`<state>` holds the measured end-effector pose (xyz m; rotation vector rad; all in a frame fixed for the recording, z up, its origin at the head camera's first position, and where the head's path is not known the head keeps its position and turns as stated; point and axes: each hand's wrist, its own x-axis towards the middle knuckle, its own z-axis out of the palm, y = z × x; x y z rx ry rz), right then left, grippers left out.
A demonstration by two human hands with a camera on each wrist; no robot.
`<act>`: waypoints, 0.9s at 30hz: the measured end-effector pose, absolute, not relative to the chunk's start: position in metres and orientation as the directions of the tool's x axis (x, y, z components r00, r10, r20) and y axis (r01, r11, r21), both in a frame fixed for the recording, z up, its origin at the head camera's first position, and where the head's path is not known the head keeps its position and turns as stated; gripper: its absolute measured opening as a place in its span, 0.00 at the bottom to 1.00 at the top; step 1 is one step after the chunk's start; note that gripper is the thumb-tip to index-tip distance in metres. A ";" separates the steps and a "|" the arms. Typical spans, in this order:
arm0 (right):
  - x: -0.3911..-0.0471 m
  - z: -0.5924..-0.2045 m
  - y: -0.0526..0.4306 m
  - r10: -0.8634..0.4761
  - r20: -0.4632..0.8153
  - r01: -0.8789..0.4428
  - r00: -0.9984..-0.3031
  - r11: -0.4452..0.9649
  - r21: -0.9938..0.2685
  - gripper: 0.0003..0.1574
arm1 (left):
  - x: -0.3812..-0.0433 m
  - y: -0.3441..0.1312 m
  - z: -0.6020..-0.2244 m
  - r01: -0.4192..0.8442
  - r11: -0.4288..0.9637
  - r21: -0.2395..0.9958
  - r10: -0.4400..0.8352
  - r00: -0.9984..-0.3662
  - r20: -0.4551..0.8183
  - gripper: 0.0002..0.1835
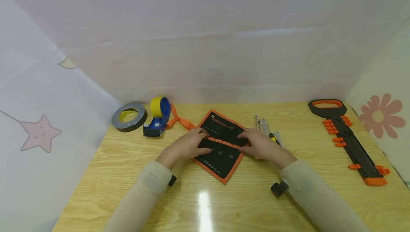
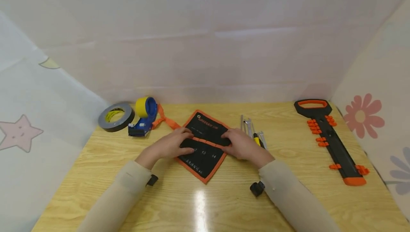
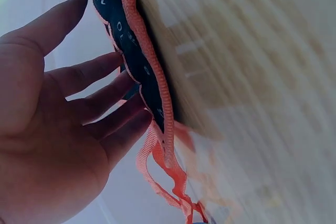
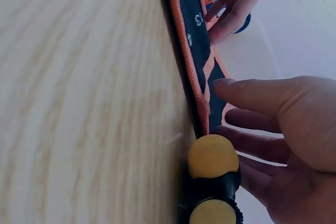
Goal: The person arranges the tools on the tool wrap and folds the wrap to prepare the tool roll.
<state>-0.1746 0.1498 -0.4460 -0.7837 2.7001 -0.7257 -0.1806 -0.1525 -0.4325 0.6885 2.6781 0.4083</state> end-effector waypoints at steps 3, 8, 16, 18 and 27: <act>-0.178 -0.442 0.150 -0.536 -0.071 -0.420 -0.841 0.731 -0.538 0.27 | -0.175 -0.154 -0.431 0.408 0.846 0.343 0.492 -0.844 -0.211 0.33; -0.188 -0.435 0.148 -0.532 -0.014 -0.447 -0.846 0.724 -0.525 0.26 | -0.157 -0.154 -0.425 0.380 0.862 0.335 0.446 -0.883 -0.144 0.31; -0.203 -0.441 0.143 -0.585 -0.087 -0.463 -0.807 0.717 -0.521 0.28 | -0.140 -0.152 -0.427 0.417 0.824 0.384 0.519 -0.827 -0.216 0.27; -0.204 -0.444 0.142 -0.602 -0.089 -0.480 -0.794 0.710 -0.515 0.28 | -0.139 -0.153 -0.427 0.418 0.824 0.381 0.521 -0.823 -0.224 0.27; -0.201 -0.450 0.141 -0.590 -0.082 -0.474 -0.803 0.717 -0.511 0.23 | -0.140 -0.159 -0.427 0.419 0.839 0.348 0.511 -0.827 -0.235 0.28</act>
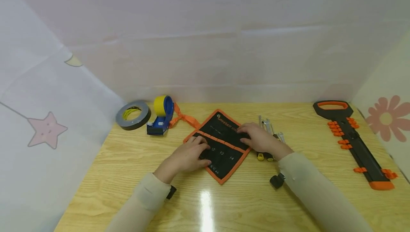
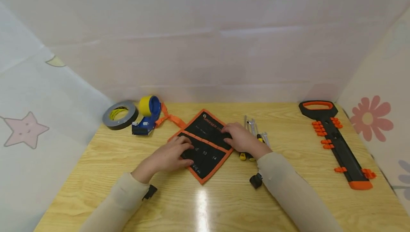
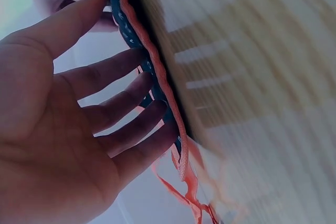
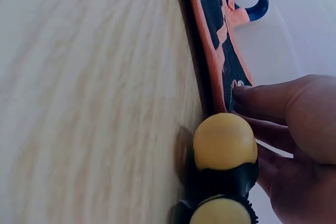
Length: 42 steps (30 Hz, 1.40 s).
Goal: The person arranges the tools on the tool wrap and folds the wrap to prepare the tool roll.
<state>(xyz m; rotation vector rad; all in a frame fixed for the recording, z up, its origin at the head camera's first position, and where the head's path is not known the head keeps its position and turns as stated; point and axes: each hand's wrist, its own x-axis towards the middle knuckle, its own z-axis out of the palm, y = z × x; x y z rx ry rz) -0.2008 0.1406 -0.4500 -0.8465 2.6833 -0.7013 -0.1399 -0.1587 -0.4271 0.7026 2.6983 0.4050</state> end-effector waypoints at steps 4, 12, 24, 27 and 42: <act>-0.195 -0.452 0.142 -0.578 -0.056 -0.479 -0.814 0.723 -0.498 0.21 | -0.145 -0.161 -0.429 0.425 0.841 0.334 0.513 -0.823 -0.245 0.28; -0.182 -0.450 0.139 -0.534 -0.040 -0.450 -0.844 0.748 -0.488 0.18 | -0.156 -0.163 -0.431 0.428 0.837 0.341 0.520 -0.816 -0.252 0.29; -0.166 -0.446 0.136 -0.525 -0.014 -0.464 -0.851 0.764 -0.448 0.13 | -0.175 -0.161 -0.433 0.440 0.836 0.329 0.529 -0.804 -0.271 0.33; -0.162 -0.446 0.136 -0.518 -0.012 -0.461 -0.855 0.771 -0.439 0.12 | -0.179 -0.160 -0.434 0.441 0.829 0.343 0.537 -0.799 -0.272 0.33; -0.159 -0.444 0.135 -0.526 0.073 -0.506 -0.847 0.758 -0.411 0.19 | -0.185 -0.158 -0.431 0.467 0.792 0.393 0.579 -0.778 -0.244 0.38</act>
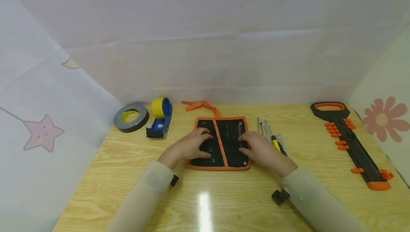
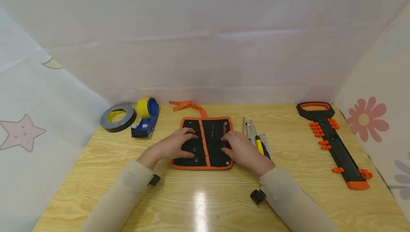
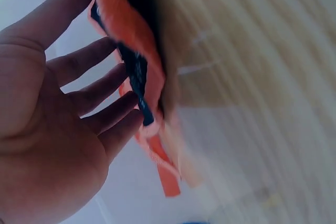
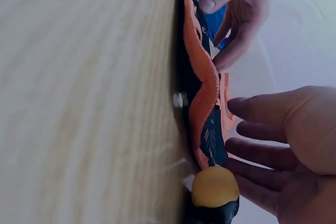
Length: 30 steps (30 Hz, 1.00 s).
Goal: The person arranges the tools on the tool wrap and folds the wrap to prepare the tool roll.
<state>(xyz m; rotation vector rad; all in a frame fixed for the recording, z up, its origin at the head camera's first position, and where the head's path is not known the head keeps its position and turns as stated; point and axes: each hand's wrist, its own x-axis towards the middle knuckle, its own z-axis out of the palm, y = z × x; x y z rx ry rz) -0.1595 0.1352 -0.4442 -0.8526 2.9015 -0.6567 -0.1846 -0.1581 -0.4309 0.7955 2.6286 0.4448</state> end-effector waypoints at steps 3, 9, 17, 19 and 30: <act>-0.165 -0.443 0.131 -0.532 0.033 -0.493 -0.846 0.758 -0.427 0.28 | -0.182 -0.163 -0.430 0.443 0.802 0.401 0.563 -0.785 -0.258 0.41; -0.172 -0.444 0.127 -0.573 -0.125 -0.482 -0.810 0.772 -0.414 0.34 | -0.178 -0.165 -0.432 0.445 0.799 0.404 0.575 -0.763 -0.296 0.43; -0.174 -0.446 0.133 -0.593 -0.139 -0.493 -0.793 0.760 -0.423 0.30 | -0.174 -0.159 -0.433 0.450 0.814 0.368 0.561 -0.773 -0.296 0.43; -0.174 -0.446 0.133 -0.594 -0.140 -0.495 -0.792 0.760 -0.421 0.30 | -0.174 -0.159 -0.434 0.451 0.816 0.362 0.559 -0.775 -0.294 0.43; -0.170 -0.445 0.145 -0.559 -0.069 -0.453 -0.826 0.733 -0.508 0.31 | -0.172 -0.160 -0.436 0.436 0.827 0.355 0.541 -0.787 -0.295 0.43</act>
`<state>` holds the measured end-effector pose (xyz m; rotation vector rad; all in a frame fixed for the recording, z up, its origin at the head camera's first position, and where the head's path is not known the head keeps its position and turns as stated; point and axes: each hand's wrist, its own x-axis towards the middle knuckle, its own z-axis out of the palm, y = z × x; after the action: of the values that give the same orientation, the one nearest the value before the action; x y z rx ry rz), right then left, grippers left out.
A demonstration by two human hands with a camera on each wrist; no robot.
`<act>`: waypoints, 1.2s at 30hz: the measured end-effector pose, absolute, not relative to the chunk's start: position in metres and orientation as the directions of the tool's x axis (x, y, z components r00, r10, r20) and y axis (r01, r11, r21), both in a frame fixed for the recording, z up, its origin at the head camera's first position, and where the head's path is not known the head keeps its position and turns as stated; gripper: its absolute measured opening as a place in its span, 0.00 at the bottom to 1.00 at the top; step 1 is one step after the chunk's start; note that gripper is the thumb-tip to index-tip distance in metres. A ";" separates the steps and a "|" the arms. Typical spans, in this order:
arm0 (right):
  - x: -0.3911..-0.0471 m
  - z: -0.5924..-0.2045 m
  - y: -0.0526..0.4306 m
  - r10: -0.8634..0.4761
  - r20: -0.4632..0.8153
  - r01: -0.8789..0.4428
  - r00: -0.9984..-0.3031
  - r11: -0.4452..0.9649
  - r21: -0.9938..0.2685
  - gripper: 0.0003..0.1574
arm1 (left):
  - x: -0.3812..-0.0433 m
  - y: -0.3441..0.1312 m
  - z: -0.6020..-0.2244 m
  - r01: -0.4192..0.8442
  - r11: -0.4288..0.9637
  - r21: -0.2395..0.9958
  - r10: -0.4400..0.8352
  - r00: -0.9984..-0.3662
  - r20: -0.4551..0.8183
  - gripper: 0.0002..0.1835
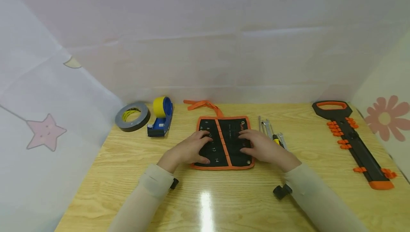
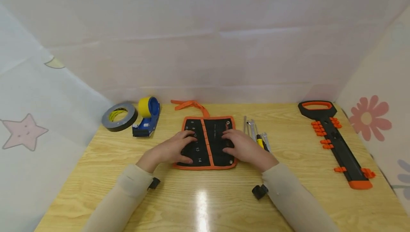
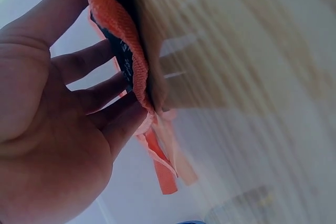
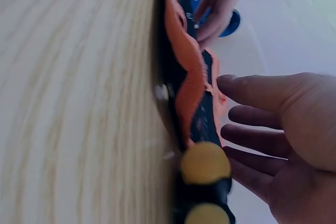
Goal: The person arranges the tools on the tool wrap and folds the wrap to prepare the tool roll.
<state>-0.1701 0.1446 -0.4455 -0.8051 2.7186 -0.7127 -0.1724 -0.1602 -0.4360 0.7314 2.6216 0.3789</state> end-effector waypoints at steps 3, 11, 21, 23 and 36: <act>-0.165 -0.440 0.153 -0.517 -0.028 -0.430 -0.856 0.739 -0.519 0.30 | -0.173 -0.161 -0.437 0.434 0.828 0.355 0.540 -0.787 -0.297 0.43; -0.149 -0.434 0.174 -0.373 0.109 -0.371 -0.921 0.761 -0.531 0.16 | -0.174 -0.161 -0.438 0.429 0.827 0.363 0.539 -0.787 -0.300 0.43; -0.136 -0.446 0.181 -0.228 0.048 -0.219 -0.972 0.825 -0.521 0.17 | -0.172 -0.159 -0.436 0.424 0.829 0.365 0.537 -0.786 -0.306 0.43; -0.135 -0.448 0.179 -0.219 0.042 -0.210 -0.975 0.837 -0.505 0.19 | -0.172 -0.160 -0.436 0.427 0.827 0.366 0.540 -0.785 -0.304 0.43; -0.140 -0.451 0.169 -0.231 0.026 -0.218 -0.973 0.869 -0.445 0.20 | -0.175 -0.160 -0.437 0.435 0.825 0.361 0.545 -0.780 -0.307 0.43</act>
<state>-0.1395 0.1690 -0.4509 -0.3612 3.0095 -0.7121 -0.1745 -0.1603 -0.4375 0.7327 2.6052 0.3806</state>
